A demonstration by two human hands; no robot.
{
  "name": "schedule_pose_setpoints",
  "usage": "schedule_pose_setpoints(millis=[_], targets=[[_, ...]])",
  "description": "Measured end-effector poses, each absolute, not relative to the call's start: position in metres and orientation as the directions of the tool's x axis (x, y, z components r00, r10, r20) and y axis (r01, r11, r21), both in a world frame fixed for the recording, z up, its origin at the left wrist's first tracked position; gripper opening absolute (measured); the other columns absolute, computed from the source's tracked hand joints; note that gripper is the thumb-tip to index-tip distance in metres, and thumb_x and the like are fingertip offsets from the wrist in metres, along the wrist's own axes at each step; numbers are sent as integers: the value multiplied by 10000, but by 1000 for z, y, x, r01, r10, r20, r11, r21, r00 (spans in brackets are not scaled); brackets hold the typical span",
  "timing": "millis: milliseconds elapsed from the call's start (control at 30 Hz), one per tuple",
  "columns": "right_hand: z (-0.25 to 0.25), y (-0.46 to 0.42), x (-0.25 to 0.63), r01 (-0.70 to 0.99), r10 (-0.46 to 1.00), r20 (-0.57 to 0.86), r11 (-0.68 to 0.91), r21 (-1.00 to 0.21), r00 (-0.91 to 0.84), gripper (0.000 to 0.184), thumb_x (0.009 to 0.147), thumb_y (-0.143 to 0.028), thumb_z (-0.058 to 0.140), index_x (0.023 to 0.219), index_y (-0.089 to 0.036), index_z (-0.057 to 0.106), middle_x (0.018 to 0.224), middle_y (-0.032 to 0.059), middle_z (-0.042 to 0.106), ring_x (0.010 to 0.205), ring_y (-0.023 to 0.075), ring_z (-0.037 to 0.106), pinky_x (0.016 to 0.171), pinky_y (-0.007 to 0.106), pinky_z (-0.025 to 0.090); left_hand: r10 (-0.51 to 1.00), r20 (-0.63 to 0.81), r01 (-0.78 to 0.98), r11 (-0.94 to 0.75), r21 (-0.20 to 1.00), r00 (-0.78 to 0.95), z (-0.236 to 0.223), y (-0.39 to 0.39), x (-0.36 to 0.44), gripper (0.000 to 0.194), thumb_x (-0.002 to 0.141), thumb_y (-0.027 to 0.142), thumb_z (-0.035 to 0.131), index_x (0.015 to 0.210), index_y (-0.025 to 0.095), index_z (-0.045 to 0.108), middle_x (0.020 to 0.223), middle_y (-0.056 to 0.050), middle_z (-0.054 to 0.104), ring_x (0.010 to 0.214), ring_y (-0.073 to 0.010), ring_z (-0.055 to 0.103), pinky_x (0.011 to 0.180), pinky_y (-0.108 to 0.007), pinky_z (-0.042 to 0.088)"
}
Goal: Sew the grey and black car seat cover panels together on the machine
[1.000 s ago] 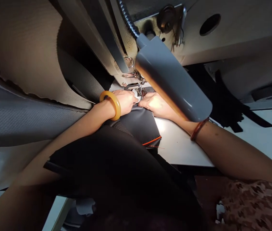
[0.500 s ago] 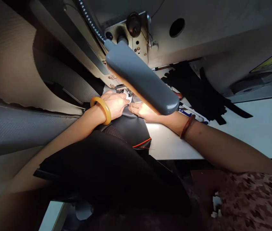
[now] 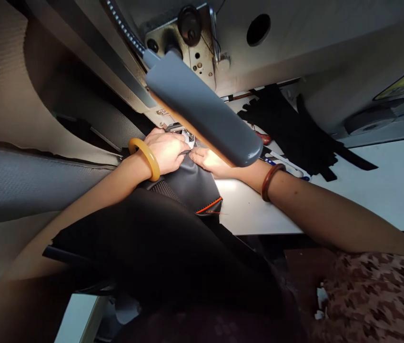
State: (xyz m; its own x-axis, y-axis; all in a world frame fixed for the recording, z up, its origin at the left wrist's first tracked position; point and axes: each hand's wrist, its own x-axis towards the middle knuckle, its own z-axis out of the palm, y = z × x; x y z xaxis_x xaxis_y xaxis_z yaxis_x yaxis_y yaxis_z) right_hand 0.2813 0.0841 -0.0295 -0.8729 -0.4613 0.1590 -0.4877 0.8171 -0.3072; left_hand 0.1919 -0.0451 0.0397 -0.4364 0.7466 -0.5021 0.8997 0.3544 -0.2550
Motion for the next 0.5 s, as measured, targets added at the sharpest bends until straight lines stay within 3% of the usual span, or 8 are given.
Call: schedule_pose_setpoints(millis=[133,233,367,500], targets=[[-31,80,289,-517,-518,13,852,-85,-855,411,879,-143,442,1280,-111,526,1351,117,498,729,185,610,659,342,448,795,-442,909,338,-245,-415,39,-52,195,264,841,168,454,982,165,677,1028,-85,644,1106,-268,533,931,-396,386],[-34,78,290,-495,-495,41,869,-7,-868,423,904,-110,347,1286,-147,523,1348,95,508,655,156,581,594,332,402,802,-427,908,345,-239,-417,38,-52,197,282,865,145,410,964,137,673,987,-98,648,1079,-252,551,904,-361,395],[-36,77,290,-472,-467,103,881,-26,-878,410,936,-125,271,1244,-137,542,1203,94,612,590,130,517,549,322,305,792,-482,926,290,-242,-374,39,-49,198,288,858,129,398,941,110,673,973,-107,647,1001,-251,591,893,-366,402],[-28,76,289,-444,-439,69,892,-81,-896,390,934,-112,269,1166,-115,583,1081,88,650,599,125,483,547,310,252,810,-490,944,236,-231,-322,42,-49,196,292,843,128,397,903,125,683,938,-100,648,973,-248,599,878,-370,414]])
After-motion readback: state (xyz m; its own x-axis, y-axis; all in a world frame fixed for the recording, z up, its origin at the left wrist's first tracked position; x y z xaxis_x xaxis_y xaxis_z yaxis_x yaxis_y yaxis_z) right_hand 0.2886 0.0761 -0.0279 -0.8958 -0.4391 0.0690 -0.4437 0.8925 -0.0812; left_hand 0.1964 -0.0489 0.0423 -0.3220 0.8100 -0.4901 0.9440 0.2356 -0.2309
